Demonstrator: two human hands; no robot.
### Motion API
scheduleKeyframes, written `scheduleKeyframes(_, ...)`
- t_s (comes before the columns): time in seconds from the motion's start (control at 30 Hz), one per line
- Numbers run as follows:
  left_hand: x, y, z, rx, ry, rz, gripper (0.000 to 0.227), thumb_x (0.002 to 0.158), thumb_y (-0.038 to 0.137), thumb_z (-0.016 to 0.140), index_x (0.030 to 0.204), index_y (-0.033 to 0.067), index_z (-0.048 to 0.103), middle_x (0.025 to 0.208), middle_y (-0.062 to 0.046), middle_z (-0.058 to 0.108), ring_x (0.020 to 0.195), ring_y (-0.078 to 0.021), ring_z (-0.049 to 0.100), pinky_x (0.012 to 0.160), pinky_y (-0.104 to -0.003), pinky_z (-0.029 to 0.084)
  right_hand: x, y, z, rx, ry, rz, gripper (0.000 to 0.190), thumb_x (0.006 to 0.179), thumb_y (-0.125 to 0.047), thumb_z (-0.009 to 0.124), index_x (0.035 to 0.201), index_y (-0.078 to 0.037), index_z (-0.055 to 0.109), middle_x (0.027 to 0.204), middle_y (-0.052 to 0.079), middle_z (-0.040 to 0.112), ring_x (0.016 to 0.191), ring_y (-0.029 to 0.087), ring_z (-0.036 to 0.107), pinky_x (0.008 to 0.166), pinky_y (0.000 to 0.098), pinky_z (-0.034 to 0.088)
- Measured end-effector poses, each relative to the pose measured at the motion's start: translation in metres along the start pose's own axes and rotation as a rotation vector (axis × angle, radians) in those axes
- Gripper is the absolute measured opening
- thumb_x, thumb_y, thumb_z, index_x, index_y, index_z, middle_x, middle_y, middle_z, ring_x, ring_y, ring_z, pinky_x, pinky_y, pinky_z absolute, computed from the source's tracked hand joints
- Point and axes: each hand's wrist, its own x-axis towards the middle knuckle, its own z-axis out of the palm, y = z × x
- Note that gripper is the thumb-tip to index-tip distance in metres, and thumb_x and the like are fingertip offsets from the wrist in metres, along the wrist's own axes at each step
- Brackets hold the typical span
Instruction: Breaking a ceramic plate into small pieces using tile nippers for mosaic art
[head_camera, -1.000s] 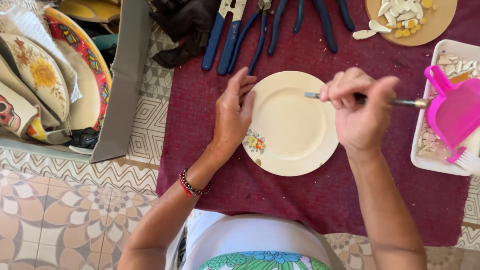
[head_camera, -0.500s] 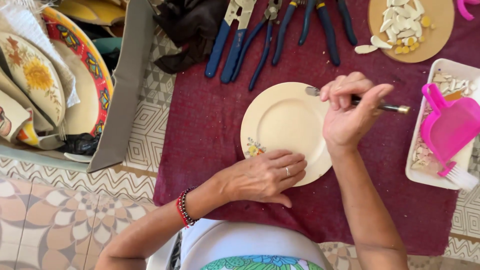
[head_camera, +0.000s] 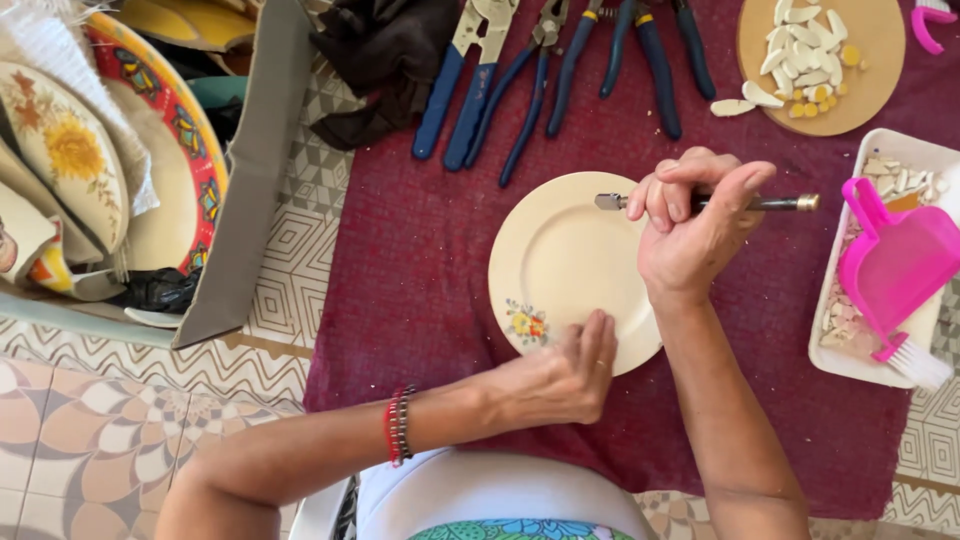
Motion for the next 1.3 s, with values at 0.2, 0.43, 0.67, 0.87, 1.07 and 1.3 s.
scheduleKeyframes(0.2,-0.019,-0.013,-0.048,-0.316,-0.201,-0.289,0.069,0.085,0.043,0.084,0.124,-0.009,0.062,0.129,-0.023,0.06,0.126,-0.0412,0.056,0.112,-0.054,0.045,-0.008,-0.034,-0.002,-0.263,-0.12,0.008,0.061,0.111,-0.048,0.051,0.082,0.006,0.058,0.064,0.006,0.038,0.053,0.01,0.033,0.052,0.0277,0.02)
scheduleKeyframes(0.43,-0.15,-0.015,-0.121,0.144,-0.156,-1.07,0.03,0.097,0.019,0.071,0.124,0.0086,0.067,0.129,-0.014,0.062,0.117,-0.0338,0.06,0.103,-0.05,0.042,-0.039,-0.06,-0.074,-0.799,-0.344,-0.35,0.05,0.118,-0.016,0.05,0.09,0.019,0.072,0.074,0.025,0.064,0.061,0.031,0.053,0.068,0.0454,0.044)
scheduleKeyframes(0.67,-0.152,0.001,-0.131,0.249,-0.216,-1.319,0.017,0.1,0.019,0.068,0.09,0.0056,0.068,0.107,-0.012,0.063,0.102,-0.0342,0.054,0.092,-0.052,0.039,-0.052,-0.057,-0.079,-0.837,-0.331,-0.347,0.047,0.121,-0.004,0.048,0.09,0.019,0.074,0.074,0.022,0.062,0.061,0.029,0.052,0.061,0.0421,0.037)
scheduleKeyframes(0.87,-0.142,-0.002,-0.147,0.469,-0.438,-1.232,0.028,0.088,0.025,0.079,0.101,0.0054,0.064,0.13,-0.012,0.054,0.113,-0.0348,0.048,0.094,-0.05,0.039,-0.044,-0.073,-0.049,-0.374,-0.105,-0.144,0.053,0.114,-0.033,0.046,0.083,0.007,0.059,0.066,0.01,0.04,0.057,0.017,0.037,0.058,0.0325,0.029)
scheduleKeyframes(1.07,-0.045,-0.033,-0.066,-0.004,-0.344,-0.666,0.044,0.091,0.011,0.059,0.133,0.0042,0.048,0.142,-0.017,0.046,0.128,-0.0335,0.042,0.107,-0.053,0.039,-0.013,-0.055,-0.002,-0.16,-0.043,-0.069,0.059,0.108,-0.06,0.04,0.081,-0.012,0.06,0.059,-0.002,0.04,0.053,0.015,0.05,0.052,0.027,0.042)
scheduleKeyframes(1.3,-0.015,-0.065,-0.012,-0.356,-0.443,-0.047,0.121,0.067,0.091,0.063,0.157,0.0141,0.04,0.166,-0.016,0.034,0.156,-0.0332,0.025,0.128,-0.057,0.014,0.004,-0.016,0.05,0.016,0.016,0.019,0.054,0.107,-0.048,0.041,0.067,-0.012,0.037,0.057,0.006,0.031,0.052,0.02,0.038,0.055,0.0328,0.035)
